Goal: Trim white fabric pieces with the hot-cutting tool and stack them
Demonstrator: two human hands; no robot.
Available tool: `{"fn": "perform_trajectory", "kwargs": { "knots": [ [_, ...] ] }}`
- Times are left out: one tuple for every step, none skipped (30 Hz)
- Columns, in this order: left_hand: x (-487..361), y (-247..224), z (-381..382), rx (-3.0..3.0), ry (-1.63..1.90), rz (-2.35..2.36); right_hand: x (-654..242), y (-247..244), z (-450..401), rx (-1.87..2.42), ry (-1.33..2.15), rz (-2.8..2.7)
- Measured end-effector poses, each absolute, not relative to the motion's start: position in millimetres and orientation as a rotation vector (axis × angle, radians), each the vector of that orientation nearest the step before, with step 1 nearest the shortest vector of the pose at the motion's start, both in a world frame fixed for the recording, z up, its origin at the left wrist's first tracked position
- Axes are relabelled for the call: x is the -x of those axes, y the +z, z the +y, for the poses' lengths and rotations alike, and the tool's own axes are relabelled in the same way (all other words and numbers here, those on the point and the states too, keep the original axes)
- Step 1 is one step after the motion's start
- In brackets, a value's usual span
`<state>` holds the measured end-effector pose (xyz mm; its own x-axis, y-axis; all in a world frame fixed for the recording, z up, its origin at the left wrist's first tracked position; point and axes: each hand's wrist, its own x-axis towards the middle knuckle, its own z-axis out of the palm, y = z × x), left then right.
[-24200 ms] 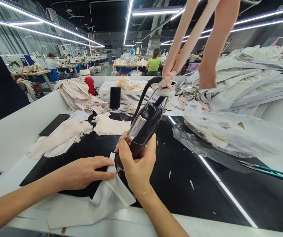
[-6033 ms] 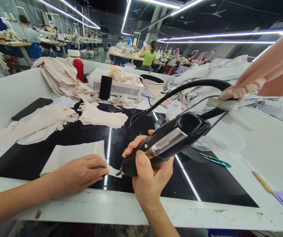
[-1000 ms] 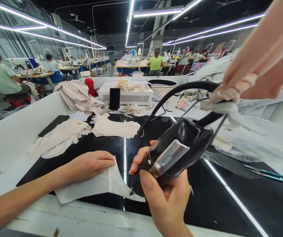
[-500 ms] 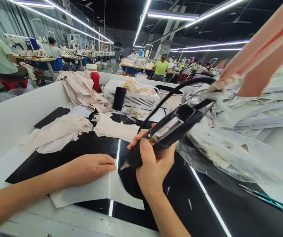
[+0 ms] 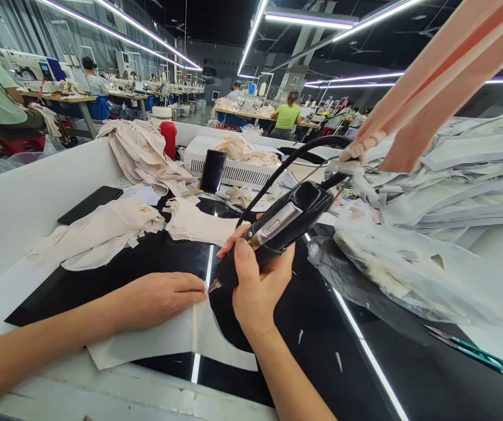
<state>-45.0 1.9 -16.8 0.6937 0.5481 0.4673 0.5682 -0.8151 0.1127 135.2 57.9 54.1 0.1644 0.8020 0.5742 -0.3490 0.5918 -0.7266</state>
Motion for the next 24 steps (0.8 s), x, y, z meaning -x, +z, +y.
{"fn": "perform_trajectory", "kwargs": {
  "knots": [
    [45.0,-16.7,1.9,2.851,-0.766,-0.941,-135.4,53.6,57.6,0.484,0.866,-1.132],
    [45.1,-16.7,1.9,2.848,-0.764,-0.941,-135.6,53.2,57.3,0.482,0.862,-1.137],
    [45.3,-16.7,1.9,2.847,-0.76,-0.942,-135.7,53.1,56.8,0.481,0.855,-1.146],
    [45.6,-16.7,1.9,2.846,-0.754,-0.945,-135.8,53.3,56.2,0.482,0.848,-1.156],
    [46.0,-16.6,1.8,2.845,-0.743,-0.952,-136.1,53.6,55.5,0.483,0.842,-1.166],
    [46.5,-16.6,1.8,2.844,-0.731,-0.957,-136.4,53.9,54.7,0.484,0.839,-1.174],
    [47.1,-16.5,1.7,2.844,-0.718,-0.961,-136.9,54.4,53.7,0.485,0.839,-1.175],
    [47.7,-16.3,1.5,2.841,-0.707,-0.964,-137.5,54.8,52.8,0.484,0.841,-1.168],
    [48.2,-16.1,1.4,2.839,-0.693,-0.965,-138.3,55.1,51.8,0.481,0.845,-1.157],
    [48.7,-15.8,1.2,2.837,-0.681,-0.965,-139.0,55.4,51.0,0.474,0.847,-1.145],
    [49.2,-15.5,1.0,2.835,-0.667,-0.969,-139.8,55.6,50.4,0.467,0.846,-1.137],
    [49.5,-15.2,0.8,2.832,-0.651,-0.979,-140.4,55.9,50.0,0.46,0.843,-1.133],
    [49.7,-14.9,0.6,2.831,-0.638,-0.989,-140.7,56.2,49.9,0.455,0.839,-1.132],
    [49.8,-14.8,0.5,2.83,-0.632,-0.992,-140.7,56.5,50.2,0.453,0.832,-1.131],
    [49.8,-14.7,0.5,2.83,-0.626,-0.995,-140.3,57.0,50.8,0.455,0.825,-1.128],
    [49.8,-14.8,0.6,2.829,-0.625,-0.998,-139.6,57.4,51.6,0.461,0.819,-1.124],
    [49.8,-15.0,0.8,2.83,-0.627,-0.996,-138.6,57.8,52.5,0.466,0.814,-1.121],
    [49.7,-15.4,1.0,2.831,-0.634,-0.992,-137.4,58.1,53.4,0.469,0.813,-1.123],
    [49.7,-15.7,1.3,2.833,-0.64,-0.992,-136.2,58.2,54.3,0.469,0.815,-1.129],
    [49.7,-15.9,1.5,2.834,-0.648,-0.993,-135.1,58.1,55.0,0.467,0.818,-1.136],
    [49.7,-16.0,1.7,2.835,-0.658,-0.992,-134.1,57.6,55.5,0.466,0.821,-1.142],
    [49.7,-15.9,1.7,2.836,-0.665,-0.994,-133.4,57.0,55.8,0.466,0.824,-1.146],
    [49.7,-15.6,1.6,2.837,-0.664,-0.999,-132.9,56.3,56.0,0.467,0.826,-1.147],
    [49.6,-15.0,1.4,2.838,-0.662,-1.005,-132.6,55.6,56.0,0.467,0.827,-1.147]
  ]
}}
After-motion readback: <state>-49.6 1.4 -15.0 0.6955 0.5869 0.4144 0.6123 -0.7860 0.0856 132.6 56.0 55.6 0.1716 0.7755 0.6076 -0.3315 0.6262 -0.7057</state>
